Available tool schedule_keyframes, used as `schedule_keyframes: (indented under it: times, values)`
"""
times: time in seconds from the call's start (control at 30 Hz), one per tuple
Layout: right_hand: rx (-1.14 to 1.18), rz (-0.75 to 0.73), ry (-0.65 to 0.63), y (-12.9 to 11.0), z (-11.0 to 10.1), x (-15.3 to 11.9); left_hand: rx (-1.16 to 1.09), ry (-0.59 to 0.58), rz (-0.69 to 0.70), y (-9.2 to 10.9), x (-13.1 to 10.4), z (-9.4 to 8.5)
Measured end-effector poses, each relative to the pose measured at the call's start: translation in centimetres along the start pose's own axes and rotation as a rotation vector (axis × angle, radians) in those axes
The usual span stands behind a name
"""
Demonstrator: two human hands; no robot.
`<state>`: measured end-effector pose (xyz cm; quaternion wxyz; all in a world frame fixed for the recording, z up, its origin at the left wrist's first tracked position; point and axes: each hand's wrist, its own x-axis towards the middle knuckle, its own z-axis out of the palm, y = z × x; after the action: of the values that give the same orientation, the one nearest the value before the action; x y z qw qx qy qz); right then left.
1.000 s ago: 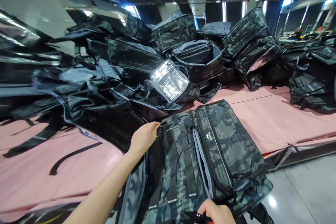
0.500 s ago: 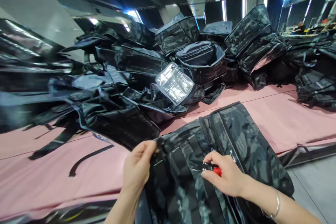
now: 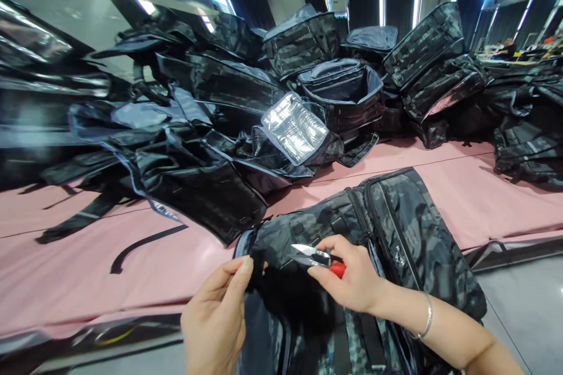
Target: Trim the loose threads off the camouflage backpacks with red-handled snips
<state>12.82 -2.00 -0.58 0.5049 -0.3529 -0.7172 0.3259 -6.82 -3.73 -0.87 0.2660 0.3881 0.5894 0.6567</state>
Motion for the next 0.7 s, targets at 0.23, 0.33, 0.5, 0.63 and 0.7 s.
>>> schedule_keyframes:
  times: [0.23, 0.33, 0.5, 0.63, 0.7]
  values:
    - [-0.144, -0.311, 0.058, -1.4, 2.1, 2.2, -0.002, -0.049, 0.000, 0.8, -0.7, -0.1]
    - [-0.160, -0.331, 0.058, -1.0, 2.5, 2.6, 0.019, -0.085, -0.003, 0.8, -1.1, -0.2]
    - [-0.099, -0.321, 0.111, -0.5, 2.4, 2.5, 0.022, -0.082, -0.005, 0.7, -1.2, -0.2]
    - [-0.078, -0.332, 0.070, -0.5, 2.1, 2.3, 0.026, -0.085, 0.019, 0.9, -1.4, -0.2]
    - [-0.068, -0.312, 0.043, -0.5, 1.9, 2.2, 0.058, -0.102, 0.042, 1.0, -1.6, -0.2]
